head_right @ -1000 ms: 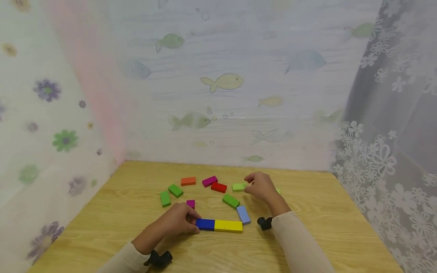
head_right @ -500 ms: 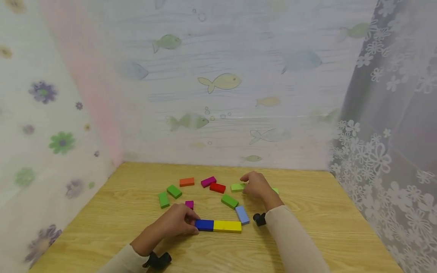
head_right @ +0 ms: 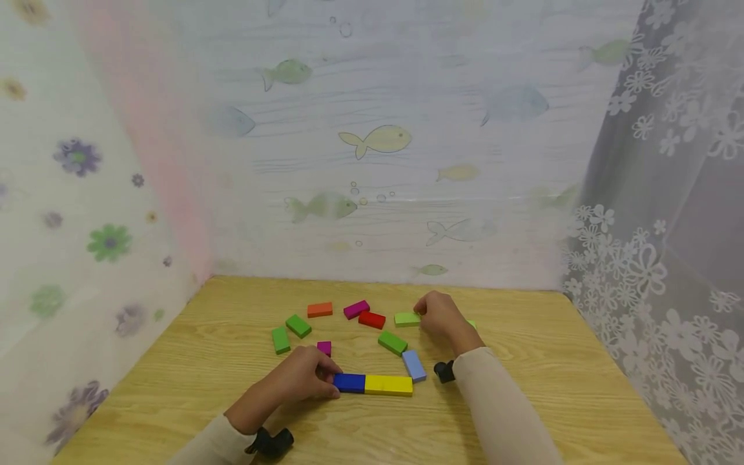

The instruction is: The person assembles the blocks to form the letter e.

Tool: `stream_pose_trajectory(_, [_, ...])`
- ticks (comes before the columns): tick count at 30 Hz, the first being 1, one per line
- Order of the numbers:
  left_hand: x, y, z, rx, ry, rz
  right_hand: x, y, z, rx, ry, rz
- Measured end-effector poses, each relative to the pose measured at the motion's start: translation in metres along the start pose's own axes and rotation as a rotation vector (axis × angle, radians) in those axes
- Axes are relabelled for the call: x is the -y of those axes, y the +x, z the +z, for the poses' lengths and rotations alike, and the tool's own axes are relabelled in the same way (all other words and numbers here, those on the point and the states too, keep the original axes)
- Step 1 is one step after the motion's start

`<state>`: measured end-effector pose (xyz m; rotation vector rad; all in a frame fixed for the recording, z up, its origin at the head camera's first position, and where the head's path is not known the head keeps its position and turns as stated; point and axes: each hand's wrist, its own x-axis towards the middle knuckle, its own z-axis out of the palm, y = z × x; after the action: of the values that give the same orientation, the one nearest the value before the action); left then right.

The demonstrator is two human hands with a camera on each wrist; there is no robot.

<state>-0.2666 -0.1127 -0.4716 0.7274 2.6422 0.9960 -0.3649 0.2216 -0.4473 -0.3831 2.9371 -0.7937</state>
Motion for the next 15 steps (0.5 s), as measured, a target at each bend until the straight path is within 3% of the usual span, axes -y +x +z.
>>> stream_pose_trajectory(6, [0.0013, 0.0016, -0.0038, 0.007, -0.009, 0.007, 0.0019, 0.0004, 0.0003, 0.016, 0.035, 0.006])
stream_pose_trajectory(15, [0.0023, 0.0035, -0.0082, 0.016, -0.020, 0.020, 0.0033, 0.0035, 0.0013, 0.008, 0.002, -0.001])
